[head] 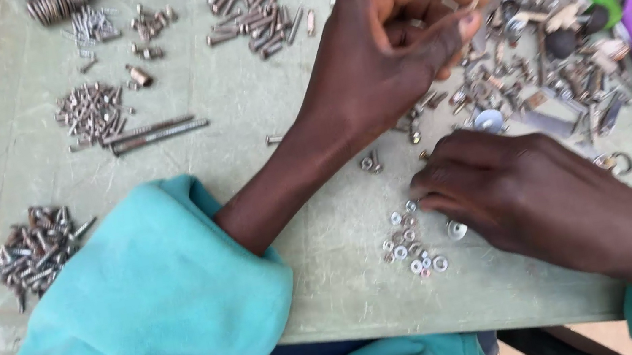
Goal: Sorting and matching various small hardware components like screws, bolts, and washers on a table.
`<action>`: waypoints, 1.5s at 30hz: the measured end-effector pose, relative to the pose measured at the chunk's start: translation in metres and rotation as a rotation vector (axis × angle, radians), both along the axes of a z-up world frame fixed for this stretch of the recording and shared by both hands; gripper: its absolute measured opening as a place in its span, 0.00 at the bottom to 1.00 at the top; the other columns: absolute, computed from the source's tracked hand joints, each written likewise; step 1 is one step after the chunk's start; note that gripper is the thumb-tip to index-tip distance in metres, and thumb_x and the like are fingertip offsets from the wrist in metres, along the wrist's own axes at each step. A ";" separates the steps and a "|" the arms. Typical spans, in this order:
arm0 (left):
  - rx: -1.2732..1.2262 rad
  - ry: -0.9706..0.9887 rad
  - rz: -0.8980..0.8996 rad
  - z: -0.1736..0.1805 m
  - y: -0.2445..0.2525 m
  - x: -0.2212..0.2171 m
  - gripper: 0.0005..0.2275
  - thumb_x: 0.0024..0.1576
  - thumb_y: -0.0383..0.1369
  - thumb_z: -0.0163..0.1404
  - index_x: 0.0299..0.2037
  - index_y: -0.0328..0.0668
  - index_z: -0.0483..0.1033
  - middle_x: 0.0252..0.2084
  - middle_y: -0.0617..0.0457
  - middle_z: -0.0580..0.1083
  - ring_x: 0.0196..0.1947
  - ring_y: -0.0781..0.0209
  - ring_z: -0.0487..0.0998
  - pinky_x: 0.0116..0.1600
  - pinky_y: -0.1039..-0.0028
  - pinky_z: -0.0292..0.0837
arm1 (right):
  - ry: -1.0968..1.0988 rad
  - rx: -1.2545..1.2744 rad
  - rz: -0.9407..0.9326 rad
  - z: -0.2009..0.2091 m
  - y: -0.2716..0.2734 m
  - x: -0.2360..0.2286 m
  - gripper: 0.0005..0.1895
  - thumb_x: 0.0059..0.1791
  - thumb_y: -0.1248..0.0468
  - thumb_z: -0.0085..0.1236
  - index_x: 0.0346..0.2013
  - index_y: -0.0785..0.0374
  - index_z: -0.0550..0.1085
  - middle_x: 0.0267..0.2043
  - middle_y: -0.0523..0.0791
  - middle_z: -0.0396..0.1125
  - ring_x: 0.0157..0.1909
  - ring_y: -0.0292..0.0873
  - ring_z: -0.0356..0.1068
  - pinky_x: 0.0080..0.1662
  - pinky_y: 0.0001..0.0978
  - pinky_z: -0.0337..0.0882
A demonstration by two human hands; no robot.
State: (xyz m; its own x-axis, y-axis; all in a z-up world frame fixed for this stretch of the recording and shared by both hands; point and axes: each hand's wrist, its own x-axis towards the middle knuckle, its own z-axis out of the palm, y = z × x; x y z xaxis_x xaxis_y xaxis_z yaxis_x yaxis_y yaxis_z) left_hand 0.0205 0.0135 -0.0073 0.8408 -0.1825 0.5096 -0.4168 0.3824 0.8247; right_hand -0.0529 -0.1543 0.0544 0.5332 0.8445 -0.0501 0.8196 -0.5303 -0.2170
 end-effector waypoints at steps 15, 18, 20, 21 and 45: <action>0.368 0.045 0.016 0.014 -0.006 -0.017 0.04 0.57 0.28 0.59 0.39 0.46 0.79 0.35 0.61 0.80 0.27 0.76 0.74 0.30 0.83 0.70 | 0.012 0.562 -0.528 0.017 -0.034 0.031 0.10 0.51 0.76 0.62 0.45 0.81 0.74 0.38 0.56 0.72 0.35 0.43 0.75 0.41 0.26 0.77; 0.378 -0.011 0.060 0.011 -0.007 -0.016 0.08 0.57 0.26 0.61 0.42 0.47 0.75 0.38 0.61 0.78 0.30 0.74 0.77 0.34 0.82 0.75 | -0.015 0.504 -0.493 0.011 -0.040 0.033 0.10 0.50 0.74 0.64 0.45 0.78 0.76 0.41 0.54 0.73 0.38 0.41 0.72 0.45 0.26 0.74; 0.403 0.003 0.069 0.011 -0.007 -0.016 0.10 0.55 0.25 0.61 0.41 0.48 0.73 0.38 0.61 0.77 0.29 0.73 0.76 0.33 0.81 0.73 | -0.064 0.477 -0.454 0.007 -0.042 0.036 0.09 0.51 0.73 0.65 0.44 0.76 0.77 0.41 0.54 0.73 0.40 0.43 0.72 0.47 0.29 0.73; 0.424 0.015 0.072 0.010 -0.007 -0.016 0.12 0.54 0.25 0.62 0.40 0.48 0.70 0.37 0.61 0.76 0.28 0.72 0.75 0.31 0.80 0.72 | -0.116 0.447 -0.421 0.005 -0.043 0.037 0.08 0.51 0.72 0.66 0.42 0.74 0.78 0.41 0.53 0.74 0.43 0.44 0.72 0.49 0.32 0.71; 0.210 0.038 -0.026 0.008 -0.004 -0.020 0.14 0.55 0.18 0.58 0.41 0.50 0.69 0.38 0.57 0.77 0.40 0.66 0.83 0.39 0.78 0.83 | -0.106 0.532 -0.396 -0.004 -0.066 0.027 0.10 0.63 0.74 0.49 0.57 0.81 0.65 0.58 0.61 0.59 0.61 0.55 0.64 0.68 0.41 0.66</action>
